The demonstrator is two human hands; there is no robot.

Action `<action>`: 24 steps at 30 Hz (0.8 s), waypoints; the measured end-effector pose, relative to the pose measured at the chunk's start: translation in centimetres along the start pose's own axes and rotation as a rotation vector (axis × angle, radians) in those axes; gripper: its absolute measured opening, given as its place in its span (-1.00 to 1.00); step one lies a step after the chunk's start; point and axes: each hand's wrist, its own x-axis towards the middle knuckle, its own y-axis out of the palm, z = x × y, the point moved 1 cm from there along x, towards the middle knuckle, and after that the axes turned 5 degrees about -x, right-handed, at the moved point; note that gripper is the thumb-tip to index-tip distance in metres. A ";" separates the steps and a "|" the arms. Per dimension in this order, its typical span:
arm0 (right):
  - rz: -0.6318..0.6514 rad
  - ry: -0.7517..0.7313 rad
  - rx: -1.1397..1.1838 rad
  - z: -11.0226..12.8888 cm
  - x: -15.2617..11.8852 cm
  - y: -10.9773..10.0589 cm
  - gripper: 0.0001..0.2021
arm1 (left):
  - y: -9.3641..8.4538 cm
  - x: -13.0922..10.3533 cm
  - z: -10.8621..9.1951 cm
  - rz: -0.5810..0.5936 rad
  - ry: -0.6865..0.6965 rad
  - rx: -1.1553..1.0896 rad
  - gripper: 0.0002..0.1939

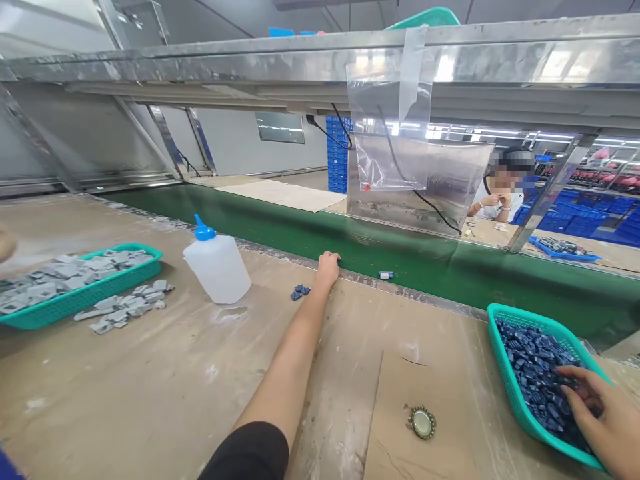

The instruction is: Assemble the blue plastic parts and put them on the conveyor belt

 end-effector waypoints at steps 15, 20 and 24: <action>-0.173 0.131 0.855 8.0 -2.8 -4.1 -0.66 | -5.6 -22.4 -10.5 0.696 -0.504 -1.277 -0.88; 0.333 0.029 0.848 13.7 -5.8 -2.4 -0.73 | -5.4 -24.0 -10.1 0.711 -0.631 -1.333 -0.85; 0.639 0.050 0.949 15.4 -7.1 -0.8 -0.74 | -5.2 -23.6 -9.2 0.655 -0.626 -1.377 -0.87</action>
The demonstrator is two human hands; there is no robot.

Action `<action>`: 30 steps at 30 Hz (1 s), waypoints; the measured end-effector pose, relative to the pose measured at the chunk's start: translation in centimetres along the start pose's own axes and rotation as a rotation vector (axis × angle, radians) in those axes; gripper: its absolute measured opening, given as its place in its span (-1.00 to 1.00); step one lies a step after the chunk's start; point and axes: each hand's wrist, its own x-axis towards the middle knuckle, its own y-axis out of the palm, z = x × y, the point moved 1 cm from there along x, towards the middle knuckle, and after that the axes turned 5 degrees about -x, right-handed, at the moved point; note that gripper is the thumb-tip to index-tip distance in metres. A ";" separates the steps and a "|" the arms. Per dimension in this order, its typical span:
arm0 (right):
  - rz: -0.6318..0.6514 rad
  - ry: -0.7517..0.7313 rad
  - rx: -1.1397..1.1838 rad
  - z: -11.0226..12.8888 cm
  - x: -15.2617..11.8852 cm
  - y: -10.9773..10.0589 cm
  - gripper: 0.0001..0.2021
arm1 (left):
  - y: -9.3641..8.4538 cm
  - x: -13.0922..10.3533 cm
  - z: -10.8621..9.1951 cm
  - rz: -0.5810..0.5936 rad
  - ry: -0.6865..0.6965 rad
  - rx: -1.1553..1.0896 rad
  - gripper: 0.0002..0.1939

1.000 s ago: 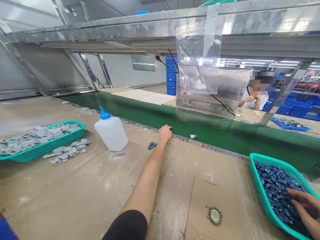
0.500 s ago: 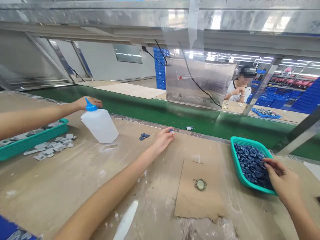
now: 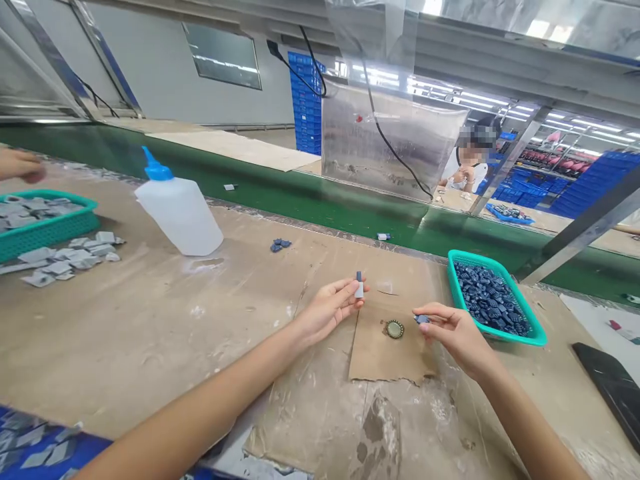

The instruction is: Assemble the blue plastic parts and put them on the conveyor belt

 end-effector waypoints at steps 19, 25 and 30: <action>0.100 0.069 0.305 -0.3 0.8 1.1 -0.74 | 0.3 -1.4 0.6 0.082 0.057 0.110 -0.58; 0.041 -0.011 0.077 -0.9 0.9 1.5 -0.81 | 0.2 -1.4 0.8 0.120 0.047 0.116 -0.58; -0.007 -0.360 -0.481 -0.4 0.7 2.0 -0.85 | 0.4 -1.6 0.7 0.139 0.078 0.156 -0.56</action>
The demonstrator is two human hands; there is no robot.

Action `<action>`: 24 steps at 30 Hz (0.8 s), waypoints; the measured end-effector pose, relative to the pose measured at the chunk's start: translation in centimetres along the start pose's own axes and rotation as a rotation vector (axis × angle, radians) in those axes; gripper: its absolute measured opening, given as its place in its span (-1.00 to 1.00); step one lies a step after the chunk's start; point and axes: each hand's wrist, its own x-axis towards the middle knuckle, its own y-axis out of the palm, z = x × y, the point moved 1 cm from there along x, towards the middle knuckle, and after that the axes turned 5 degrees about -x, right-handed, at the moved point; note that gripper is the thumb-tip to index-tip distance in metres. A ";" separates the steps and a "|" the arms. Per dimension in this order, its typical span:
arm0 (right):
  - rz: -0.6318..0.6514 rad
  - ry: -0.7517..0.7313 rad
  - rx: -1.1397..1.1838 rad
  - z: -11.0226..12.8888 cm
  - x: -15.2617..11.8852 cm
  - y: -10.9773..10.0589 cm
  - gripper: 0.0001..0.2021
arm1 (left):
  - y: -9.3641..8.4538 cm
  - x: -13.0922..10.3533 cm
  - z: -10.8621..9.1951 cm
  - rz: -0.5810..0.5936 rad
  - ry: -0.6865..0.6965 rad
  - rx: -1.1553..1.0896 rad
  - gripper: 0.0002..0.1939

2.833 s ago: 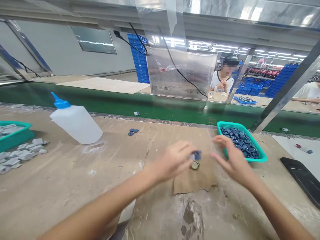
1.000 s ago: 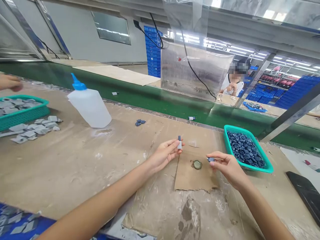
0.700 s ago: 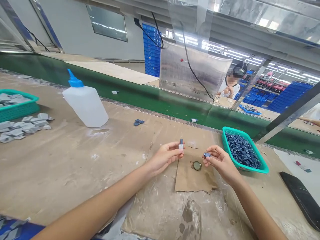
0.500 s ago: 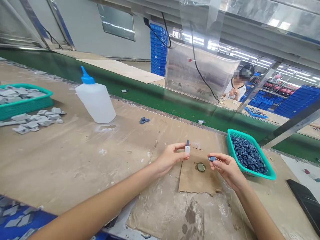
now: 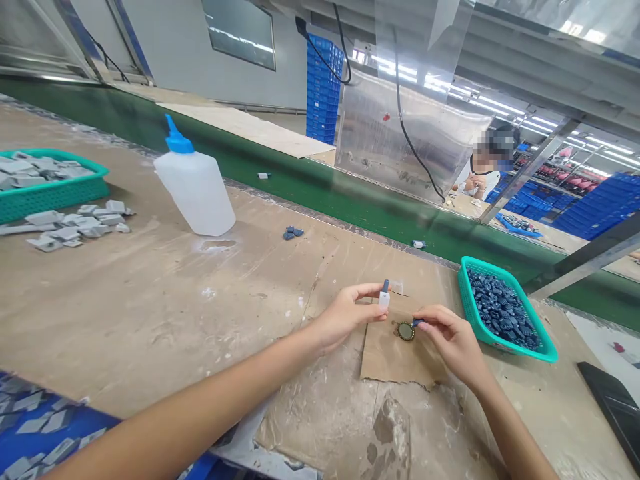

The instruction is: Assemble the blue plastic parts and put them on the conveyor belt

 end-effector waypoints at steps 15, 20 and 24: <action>0.034 -0.190 -0.391 0.5 -0.4 1.3 -0.88 | 0.2 -0.4 0.2 0.066 0.184 0.534 -0.73; -0.068 0.070 0.085 1.6 -0.4 0.8 -0.85 | 0.2 -0.9 0.0 0.103 0.385 0.868 -0.74; -0.120 0.213 0.550 2.7 -0.4 0.9 -0.65 | 0.6 -1.5 0.0 0.160 0.428 0.944 -0.77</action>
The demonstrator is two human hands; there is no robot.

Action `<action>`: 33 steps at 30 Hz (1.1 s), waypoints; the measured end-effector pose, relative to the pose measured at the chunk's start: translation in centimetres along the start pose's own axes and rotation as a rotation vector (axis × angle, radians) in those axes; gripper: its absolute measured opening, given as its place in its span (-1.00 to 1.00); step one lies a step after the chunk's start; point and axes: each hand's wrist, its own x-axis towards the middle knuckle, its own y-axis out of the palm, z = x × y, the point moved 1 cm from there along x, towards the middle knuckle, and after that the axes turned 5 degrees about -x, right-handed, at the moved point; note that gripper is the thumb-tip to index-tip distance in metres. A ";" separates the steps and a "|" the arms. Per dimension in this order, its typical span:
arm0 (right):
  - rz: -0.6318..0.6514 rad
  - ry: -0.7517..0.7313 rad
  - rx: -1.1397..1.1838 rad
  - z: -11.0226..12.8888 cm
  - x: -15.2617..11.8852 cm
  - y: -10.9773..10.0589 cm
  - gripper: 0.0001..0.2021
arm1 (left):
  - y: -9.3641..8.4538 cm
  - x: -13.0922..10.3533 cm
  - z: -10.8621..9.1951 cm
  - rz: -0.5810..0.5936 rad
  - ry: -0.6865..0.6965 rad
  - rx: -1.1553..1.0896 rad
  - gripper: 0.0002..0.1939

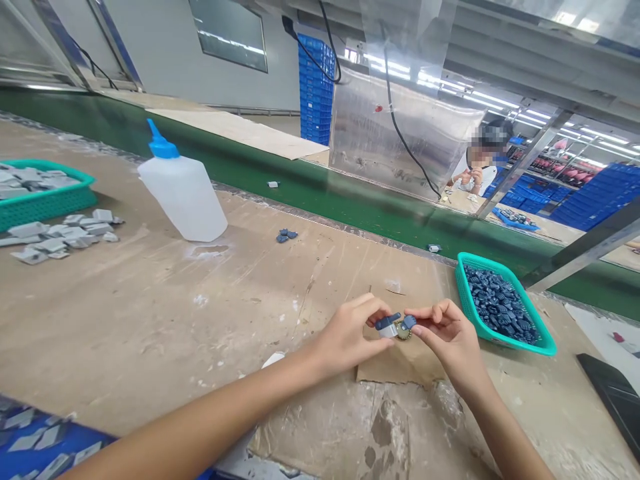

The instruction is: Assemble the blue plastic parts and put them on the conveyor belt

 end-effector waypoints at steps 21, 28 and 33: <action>0.458 0.294 0.285 1.4 -1.6 0.4 -0.53 | 1.0 -1.3 -2.1 -0.208 0.532 0.263 -0.79; 0.364 0.332 0.423 2.5 -2.4 0.3 -0.43 | 1.9 -0.6 -4.1 -0.268 0.485 0.181 -0.81; 0.280 0.092 0.032 3.8 -0.9 -2.8 -0.44 | 1.8 2.8 -5.0 -0.019 0.510 0.256 -0.82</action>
